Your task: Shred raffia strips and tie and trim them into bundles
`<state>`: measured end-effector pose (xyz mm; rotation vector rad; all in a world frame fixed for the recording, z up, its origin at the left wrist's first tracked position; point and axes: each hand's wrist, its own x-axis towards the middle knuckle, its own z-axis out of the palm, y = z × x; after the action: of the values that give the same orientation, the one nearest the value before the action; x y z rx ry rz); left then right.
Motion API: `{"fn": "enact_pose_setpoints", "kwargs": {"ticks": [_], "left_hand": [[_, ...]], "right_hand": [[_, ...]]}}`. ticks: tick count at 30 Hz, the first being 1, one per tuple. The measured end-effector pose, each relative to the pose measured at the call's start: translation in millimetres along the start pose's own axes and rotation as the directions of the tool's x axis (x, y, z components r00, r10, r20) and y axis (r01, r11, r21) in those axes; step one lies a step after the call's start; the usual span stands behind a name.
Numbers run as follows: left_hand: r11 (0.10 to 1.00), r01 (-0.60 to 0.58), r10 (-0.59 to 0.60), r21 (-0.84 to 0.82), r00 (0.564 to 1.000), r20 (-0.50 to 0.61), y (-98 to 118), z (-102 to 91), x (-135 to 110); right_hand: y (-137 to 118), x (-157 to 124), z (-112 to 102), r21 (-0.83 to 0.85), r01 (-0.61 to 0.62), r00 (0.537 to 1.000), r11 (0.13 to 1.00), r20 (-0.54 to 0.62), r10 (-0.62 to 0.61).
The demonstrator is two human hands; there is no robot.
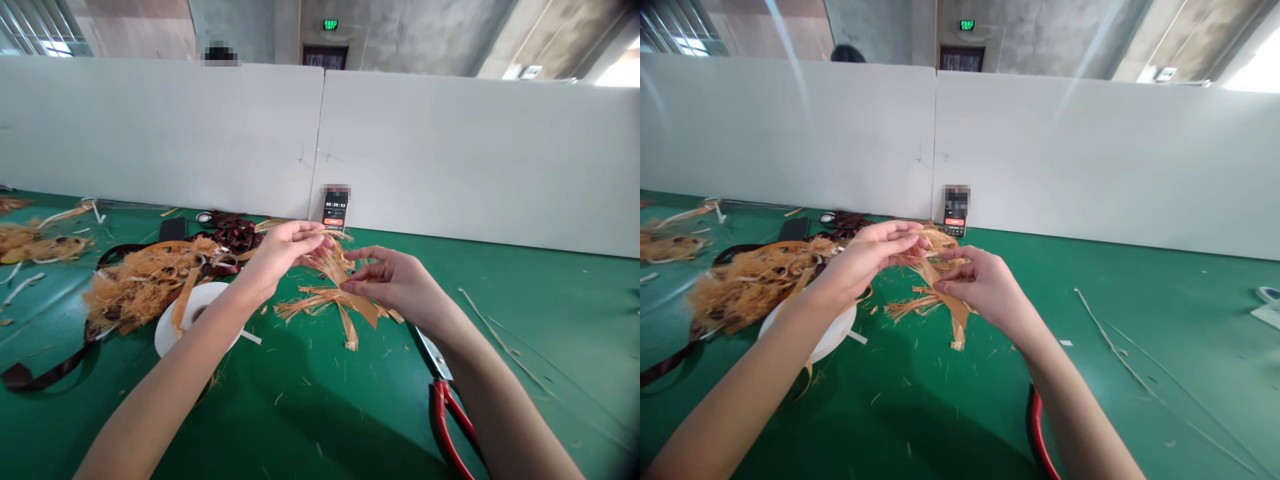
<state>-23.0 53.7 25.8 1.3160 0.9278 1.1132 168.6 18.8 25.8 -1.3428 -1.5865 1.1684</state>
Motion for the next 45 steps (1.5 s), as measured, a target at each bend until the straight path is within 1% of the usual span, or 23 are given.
{"fn": "enact_pose_setpoints", "kwargs": {"ticks": [5, 8, 9, 11, 13, 14, 15, 18, 19, 20, 23, 24, 25, 26, 27, 28, 29, 30, 31, 33, 35, 39, 45], "left_hand": [[0.999, -0.001, 0.009, 0.051, 0.988, -0.157, 3.5, -10.3, 6.1], [0.992, -0.009, 0.049, 0.125, 0.944, -0.327, -3.5, -17.4, 16.1], [0.981, -0.017, 0.093, 0.191, 0.913, -0.397, -6.5, -20.0, 19.5], [0.916, -0.045, 0.262, 0.398, 0.818, -0.512, -11.2, -25.4, 24.8], [0.82, -0.07, 0.443, 0.568, 0.706, -0.553, -12.3, -29.9, 27.1], [0.8, -0.089, 0.491, 0.594, 0.665, -0.562, -11.4, -31.5, 27.3], [0.812, -0.117, 0.502, 0.572, 0.641, -0.58, -9.7, -32.7, 27.0], [0.906, -0.276, 0.422, 0.32, 0.623, -0.658, -2.6, -33.6, 25.1], [0.906, -0.341, 0.416, 0.252, 0.6, -0.683, -0.2, -33.1, 23.8], [0.885, -0.406, 0.438, 0.228, 0.558, -0.705, 2.1, -32.2, 21.8], [0.77, -0.52, 0.605, 0.371, 0.407, -0.685, 9.6, -25.8, 10.2], [0.733, -0.531, 0.659, 0.426, 0.398, -0.638, 12.5, -22.3, 4.6], [0.715, -0.533, 0.69, 0.453, 0.433, -0.58, 15.4, -18.2, -1.3], [0.722, -0.523, 0.691, 0.453, 0.513, -0.509, 17.9, -13.7, -7.0], [0.753, -0.483, 0.652, 0.447, 0.637, -0.41, 19.8, -8.9, -12.0], [0.798, -0.402, 0.556, 0.449, 0.778, -0.293, 20.7, -4.2, -15.9], [0.833, -0.309, 0.426, 0.459, 0.888, -0.174, 20.4, 0.2, -18.4], [0.852, -0.224, 0.288, 0.473, 0.955, -0.067, 18.9, 4.1, -19.5], [0.863, -0.166, 0.178, 0.477, 0.984, 0.02, 16.3, 7.5, -19.3], [0.899, -0.15, 0.106, 0.412, 0.986, 0.126, 9.8, 12.4, -16.7], [0.94, -0.167, 0.126, 0.298, 0.981, 0.15, 4.4, 14.9, -13.7], [0.972, -0.146, 0.13, 0.186, 0.987, 0.092, 3.3, 16.0, -13.1], [0.968, -0.162, 0.175, 0.189, 0.983, -0.054, 9.2, 14.4, -13.5]], "right_hand": [[1.4, 2.9, -3.5, -0.029, -0.03, 0.999, 0.999, -0.018, 0.029], [-1.7, 0.9, -4.8, -0.033, -0.071, 0.997, 0.997, -0.001, 0.071], [-3.4, -0.3, -5.0, -0.032, -0.088, 0.996, 0.996, 0.004, 0.088], [-6.5, -2.4, -5.4, -0.03, -0.111, 0.994, 0.993, 0.011, 0.111], [-7.9, -3.6, -6.1, -0.029, -0.113, 0.993, 0.993, 0.016, 0.113], [-7.7, -3.8, -6.7, -0.029, -0.111, 0.994, 0.993, 0.02, 0.112], [-7.2, -3.7, -7.4, -0.027, -0.109, 0.994, 0.994, 0.027, 0.11], [-4.6, -2.9, -9.3, -0.018, -0.093, 0.994, 0.996, 0.058, 0.094], [-4.1, -2.7, -9.5, -0.012, -0.085, 0.994, 0.996, 0.068, 0.086], [-3.8, -2.5, -9.5, -0.004, -0.079, 0.994, 0.997, 0.077, 0.079], [-4.6, -2.6, -8.0, 0.034, -0.066, 0.995, 0.997, 0.071, 0.064], [-5.0, -2.7, -7.3, 0.052, -0.052, 0.998, 0.997, 0.05, 0.049], [-5.3, -3.0, -6.6, 0.073, -0.029, 0.999, 0.997, 0.015, 0.028], [-5.6, -3.2, -6.1, 0.097, -0.001, 1.0, 0.995, -0.026, 0.003], [-5.9, -3.5, -5.6, 0.123, 0.028, 0.997, 0.992, -0.068, -0.02], [-6.1, -3.8, -5.1, 0.151, 0.057, 0.994, 0.987, -0.104, -0.041], [-6.4, -4.2, -4.7, 0.176, 0.082, 0.99, 0.981, -0.129, -0.059], [-6.7, -4.5, -4.3, 0.197, 0.099, 0.987, 0.975, -0.146, -0.071], [-7.0, -4.8, -3.8, 0.212, 0.114, 0.985, 0.971, -0.151, -0.082], [-7.8, -5.1, -2.4, 0.223, 0.13, 0.986, 0.966, -0.135, -0.102], [-8.5, -5.2, -0.5, 0.225, 0.135, 0.989, 0.965, -0.09, -0.117], [-8.9, -6.0, 3.5, 0.164, 0.137, 0.991, 0.977, -0.03, -0.134], [-2.2, -2.9, 2.9, -0.217, 0.069, 0.985, 0.974, -0.142, -0.101]]}}
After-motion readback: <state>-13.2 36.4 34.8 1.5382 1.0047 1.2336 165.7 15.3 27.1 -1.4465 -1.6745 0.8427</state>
